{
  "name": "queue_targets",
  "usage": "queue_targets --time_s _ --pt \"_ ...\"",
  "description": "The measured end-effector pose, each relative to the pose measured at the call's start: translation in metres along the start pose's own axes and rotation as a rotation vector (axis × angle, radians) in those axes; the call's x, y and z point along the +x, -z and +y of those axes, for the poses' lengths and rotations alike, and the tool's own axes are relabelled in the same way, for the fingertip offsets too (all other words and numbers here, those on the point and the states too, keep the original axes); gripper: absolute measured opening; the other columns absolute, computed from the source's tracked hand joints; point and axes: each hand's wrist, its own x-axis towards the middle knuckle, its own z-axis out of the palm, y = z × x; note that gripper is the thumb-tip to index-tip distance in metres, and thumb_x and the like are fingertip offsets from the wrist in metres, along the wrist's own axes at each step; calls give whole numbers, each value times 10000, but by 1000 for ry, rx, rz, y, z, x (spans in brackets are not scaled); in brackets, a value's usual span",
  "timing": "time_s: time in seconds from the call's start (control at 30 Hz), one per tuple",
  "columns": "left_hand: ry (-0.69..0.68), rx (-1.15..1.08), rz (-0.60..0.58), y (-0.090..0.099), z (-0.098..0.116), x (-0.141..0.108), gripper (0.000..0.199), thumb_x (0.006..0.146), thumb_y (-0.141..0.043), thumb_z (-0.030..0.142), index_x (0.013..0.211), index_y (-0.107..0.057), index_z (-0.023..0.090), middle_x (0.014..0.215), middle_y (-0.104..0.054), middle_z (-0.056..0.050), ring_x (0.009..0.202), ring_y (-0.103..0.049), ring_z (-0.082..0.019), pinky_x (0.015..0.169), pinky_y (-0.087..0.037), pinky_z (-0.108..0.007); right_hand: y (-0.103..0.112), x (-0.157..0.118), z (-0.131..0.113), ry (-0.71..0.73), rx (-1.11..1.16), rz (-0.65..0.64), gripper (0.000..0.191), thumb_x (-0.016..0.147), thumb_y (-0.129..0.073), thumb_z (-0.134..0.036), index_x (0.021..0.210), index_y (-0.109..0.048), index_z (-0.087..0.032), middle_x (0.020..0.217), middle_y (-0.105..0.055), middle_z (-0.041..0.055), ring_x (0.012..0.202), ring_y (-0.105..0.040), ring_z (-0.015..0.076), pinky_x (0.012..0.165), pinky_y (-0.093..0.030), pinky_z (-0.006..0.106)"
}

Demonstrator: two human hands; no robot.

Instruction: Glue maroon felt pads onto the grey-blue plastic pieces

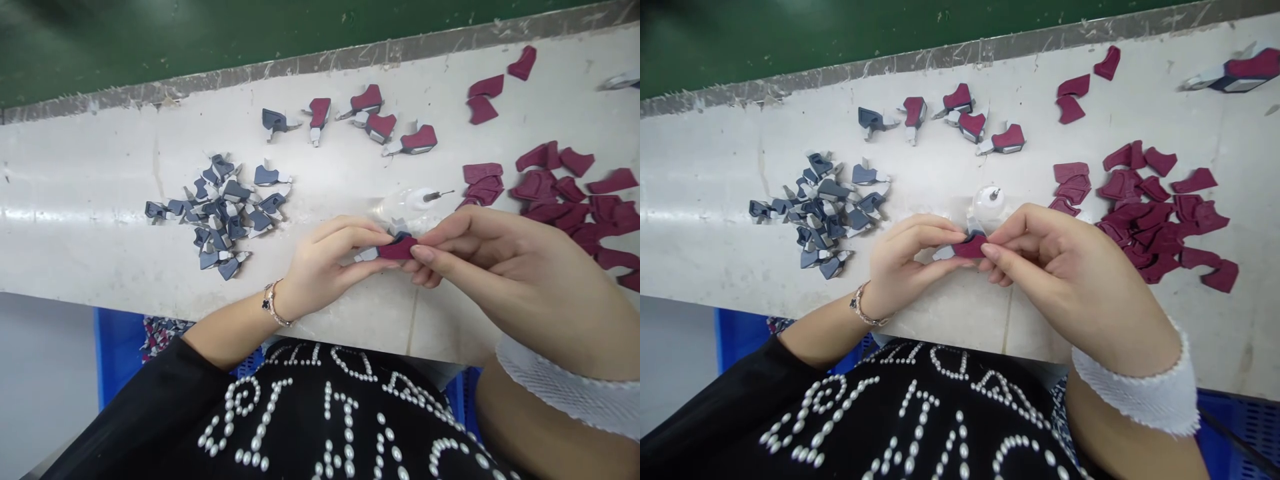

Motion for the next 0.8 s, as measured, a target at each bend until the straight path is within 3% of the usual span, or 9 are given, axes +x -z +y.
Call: queue_targets --time_s 0.43,0.57,0.67,0.8 --pt "1 -44 -11 0 1 2 244 850 -796 244 1070 -704 192 973 -783 -38 927 -754 -136 848 -640 -255 3 5 2 -50 4 -44 332 824 -783 -530 786 -651 -227 680 -730 9 633 -708 175 585 -562 285" --pt "37 -98 -17 1 1 5 246 840 -809 276 1051 -707 202 953 -789 -36 912 -757 -142 822 -647 -265 8 6 7 -70 0 -152 304 883 -716 -549 936 -626 -263 638 -664 -30 589 -626 158 511 -464 272" --pt "49 -111 -22 2 2 5 238 843 -805 312 1038 -712 213 953 -793 -34 908 -761 -150 814 -654 -281 10 9 11 25 -34 -219 299 962 -601 -555 992 -681 -268 768 -674 -2 672 -603 161 603 -496 297" --pt "40 -130 -39 1 4 4 229 848 -800 304 1044 -714 222 978 -794 -33 905 -767 -155 810 -661 -290 7 13 12 110 -52 -245 320 995 -557 -515 875 -707 -260 773 -657 5 710 -603 172 648 -483 308"
